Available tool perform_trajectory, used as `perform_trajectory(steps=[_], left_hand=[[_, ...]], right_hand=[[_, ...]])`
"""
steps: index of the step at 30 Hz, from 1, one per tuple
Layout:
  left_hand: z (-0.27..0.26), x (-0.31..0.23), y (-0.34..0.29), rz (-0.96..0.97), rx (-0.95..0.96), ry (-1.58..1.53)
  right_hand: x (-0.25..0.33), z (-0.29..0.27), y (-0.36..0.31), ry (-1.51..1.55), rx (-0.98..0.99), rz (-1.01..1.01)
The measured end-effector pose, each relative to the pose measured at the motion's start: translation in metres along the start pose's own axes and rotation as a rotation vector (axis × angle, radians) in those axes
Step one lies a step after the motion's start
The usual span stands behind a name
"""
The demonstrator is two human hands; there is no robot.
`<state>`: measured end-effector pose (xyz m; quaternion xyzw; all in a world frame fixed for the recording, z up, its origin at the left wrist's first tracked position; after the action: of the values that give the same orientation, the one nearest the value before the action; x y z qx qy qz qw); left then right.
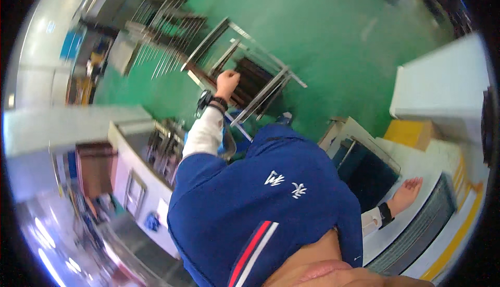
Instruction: Moving metal racks and loading metal plates into an industrial processing machine.
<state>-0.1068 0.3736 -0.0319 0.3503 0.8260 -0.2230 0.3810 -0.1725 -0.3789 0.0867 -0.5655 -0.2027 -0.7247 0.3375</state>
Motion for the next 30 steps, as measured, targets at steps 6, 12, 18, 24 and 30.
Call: perform_trajectory(steps=[6,12,18,24,30], left_hand=[[-0.07,0.038,-0.076,-0.185,-0.138,0.1],[-0.054,0.058,-0.099,-0.336,-0.17,0.044],[-0.064,0.062,-0.066,-0.307,-0.149,0.134],[-0.045,0.057,-0.023,-0.292,-0.208,0.464],[-0.017,0.054,0.013,-0.282,-0.165,0.632]], right_hand=[[0.052,0.021,-0.041,0.033,0.123,0.153],[0.07,0.038,-0.029,-0.03,0.271,0.206],[0.077,0.062,-0.052,-0.063,0.215,0.246],[0.087,0.067,-0.057,-0.027,0.113,0.268],[0.084,0.06,-0.053,-0.006,-0.01,0.234]])
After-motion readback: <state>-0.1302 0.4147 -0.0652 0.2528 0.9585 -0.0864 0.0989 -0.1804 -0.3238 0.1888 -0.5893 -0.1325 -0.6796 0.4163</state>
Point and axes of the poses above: each hand's wrist, its own y-axis towards the middle knuckle, its own z-axis out of the palm, x = y × z, the point moved 1 cm from there along y, towards the middle knuckle, and after that the axes turned 2 degrees about -z, right-handed, at the moved point
